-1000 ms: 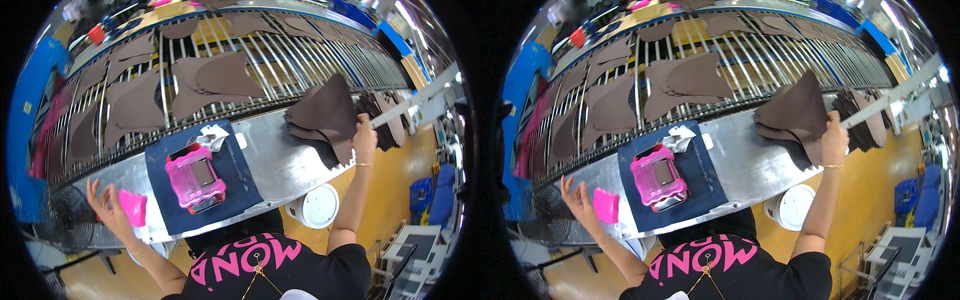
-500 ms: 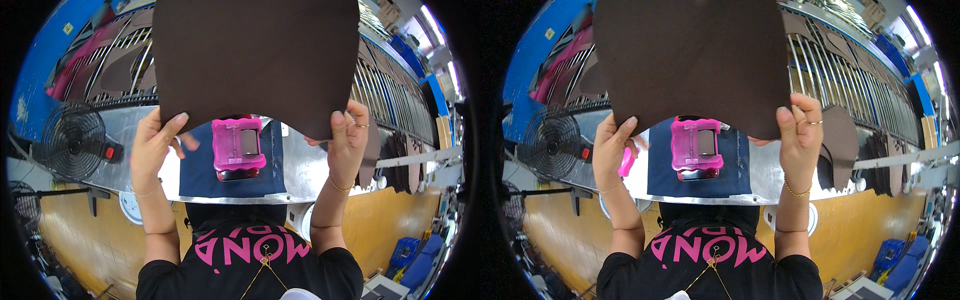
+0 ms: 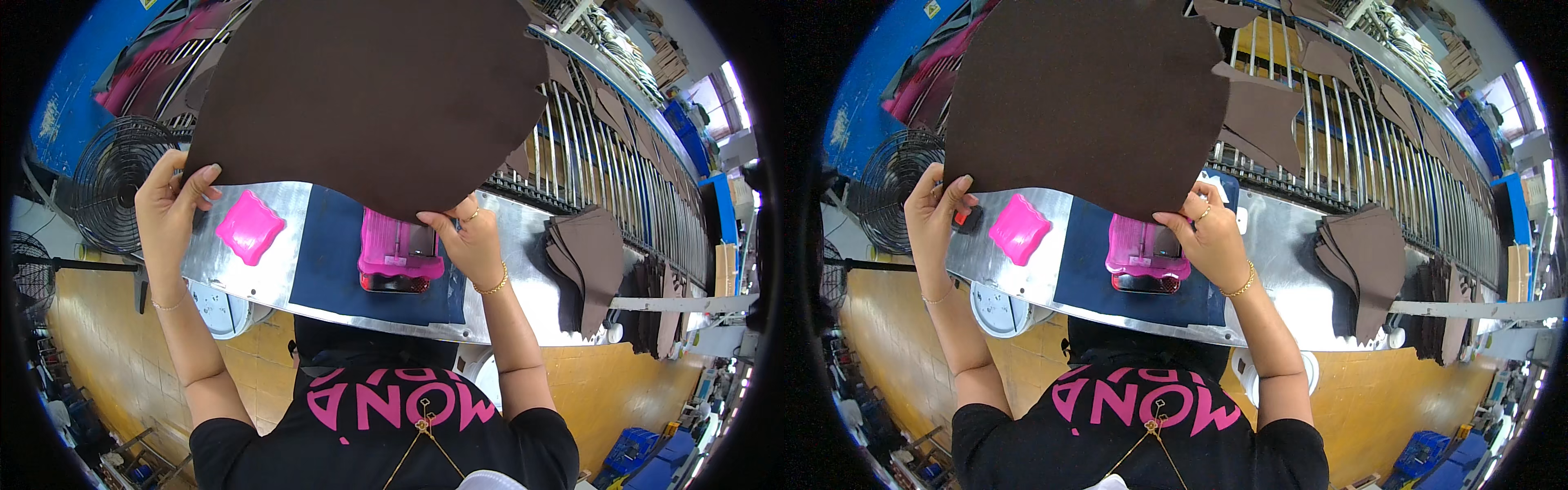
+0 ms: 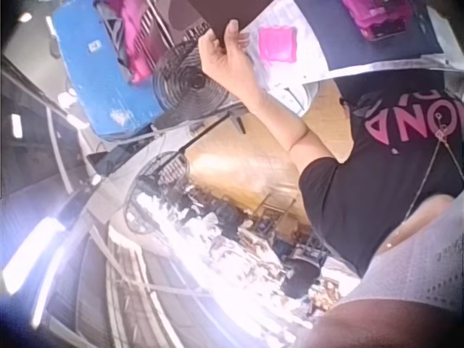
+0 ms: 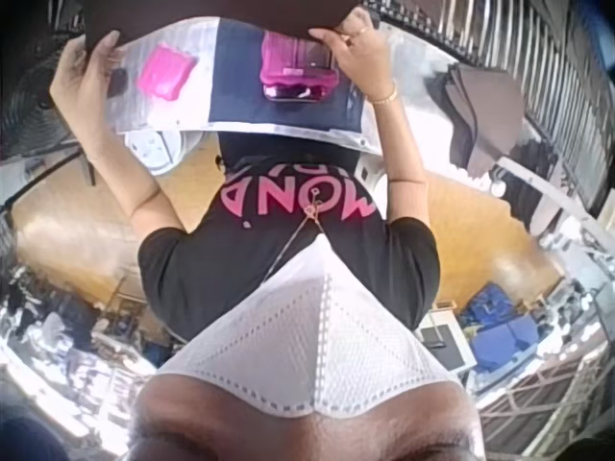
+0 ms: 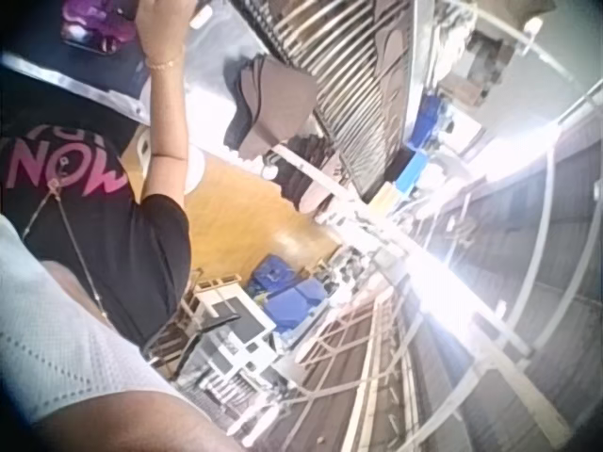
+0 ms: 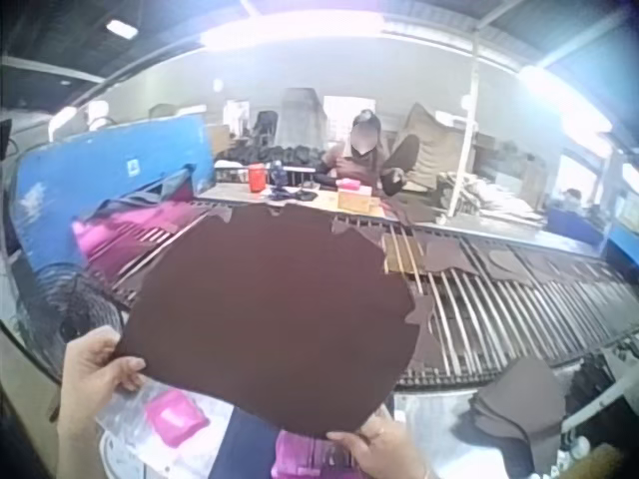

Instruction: The person picks brown fabric pieces from a conveyor belt, briefly lifts them to check orientation, and stacks them on a metal table. The process repeats continuously as more pieces arrive on the belt.

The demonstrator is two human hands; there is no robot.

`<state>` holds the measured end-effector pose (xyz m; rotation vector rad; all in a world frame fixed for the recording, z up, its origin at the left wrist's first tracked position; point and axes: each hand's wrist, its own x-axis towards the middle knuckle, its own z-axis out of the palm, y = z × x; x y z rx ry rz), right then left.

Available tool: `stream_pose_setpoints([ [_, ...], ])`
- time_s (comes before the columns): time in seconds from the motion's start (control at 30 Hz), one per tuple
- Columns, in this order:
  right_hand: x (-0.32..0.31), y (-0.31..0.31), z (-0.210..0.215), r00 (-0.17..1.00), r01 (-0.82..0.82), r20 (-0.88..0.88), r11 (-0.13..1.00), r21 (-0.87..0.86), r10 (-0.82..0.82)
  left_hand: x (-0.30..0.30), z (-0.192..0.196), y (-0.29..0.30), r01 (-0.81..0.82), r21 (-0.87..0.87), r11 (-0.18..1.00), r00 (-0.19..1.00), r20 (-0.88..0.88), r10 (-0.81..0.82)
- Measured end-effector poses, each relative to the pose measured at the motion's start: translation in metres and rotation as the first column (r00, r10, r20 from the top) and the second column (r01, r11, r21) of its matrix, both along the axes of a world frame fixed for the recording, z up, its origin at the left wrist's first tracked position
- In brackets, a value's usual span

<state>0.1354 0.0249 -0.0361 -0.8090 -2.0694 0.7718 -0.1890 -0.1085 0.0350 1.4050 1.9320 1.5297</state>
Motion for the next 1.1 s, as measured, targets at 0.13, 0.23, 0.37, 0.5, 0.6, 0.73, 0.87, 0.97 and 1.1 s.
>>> stream_pose_setpoints([
  [0.13, 0.013, 0.002, 0.001, 0.997, -0.019, 0.080, 0.983, 0.184, 0.005, 0.007, -0.012, 0.002, 0.049, -0.020, 0.999, 0.999, 0.010, -0.049],
  [0.23, 0.037, 0.004, -0.005, 0.995, -0.015, 0.100, 0.974, 0.227, -0.008, 0.022, -0.023, 0.003, 0.122, -0.126, 0.985, 0.993, 0.005, -0.122],
  [0.37, 0.083, -0.002, -0.027, 0.988, 0.085, 0.116, 0.983, 0.162, -0.104, 0.047, -0.037, 0.021, 0.212, -0.239, 0.948, 0.951, -0.172, -0.256],
  [0.5, 0.123, -0.022, -0.052, 0.961, 0.275, 0.062, 0.953, -0.128, -0.269, 0.081, -0.044, 0.044, 0.306, -0.294, 0.905, 0.905, -0.205, -0.373],
  [0.6, 0.145, -0.030, -0.050, 0.933, 0.352, 0.008, 0.910, -0.220, -0.359, 0.109, -0.037, 0.059, 0.402, -0.276, 0.873, 0.854, -0.230, -0.466],
  [0.73, 0.202, -0.045, -0.040, 0.856, 0.516, 0.101, 0.828, -0.220, -0.506, 0.142, -0.040, 0.081, 0.531, -0.140, 0.836, 0.733, -0.420, -0.535],
  [0.87, 0.250, -0.064, -0.004, 0.814, 0.581, 0.145, 0.796, -0.169, -0.563, 0.180, -0.034, 0.095, 0.591, -0.222, 0.776, 0.609, -0.507, -0.610],
  [0.97, 0.273, -0.078, 0.012, 0.841, 0.523, 0.048, 0.786, -0.331, -0.539, 0.202, -0.041, 0.108, 0.651, -0.214, 0.728, 0.570, -0.496, -0.655],
  [1.1, 0.279, -0.070, 0.010, 0.782, 0.388, -0.223, 0.734, -0.558, -0.582, 0.206, -0.015, 0.121, 0.581, -0.082, 0.810, 0.722, -0.408, -0.559],
])
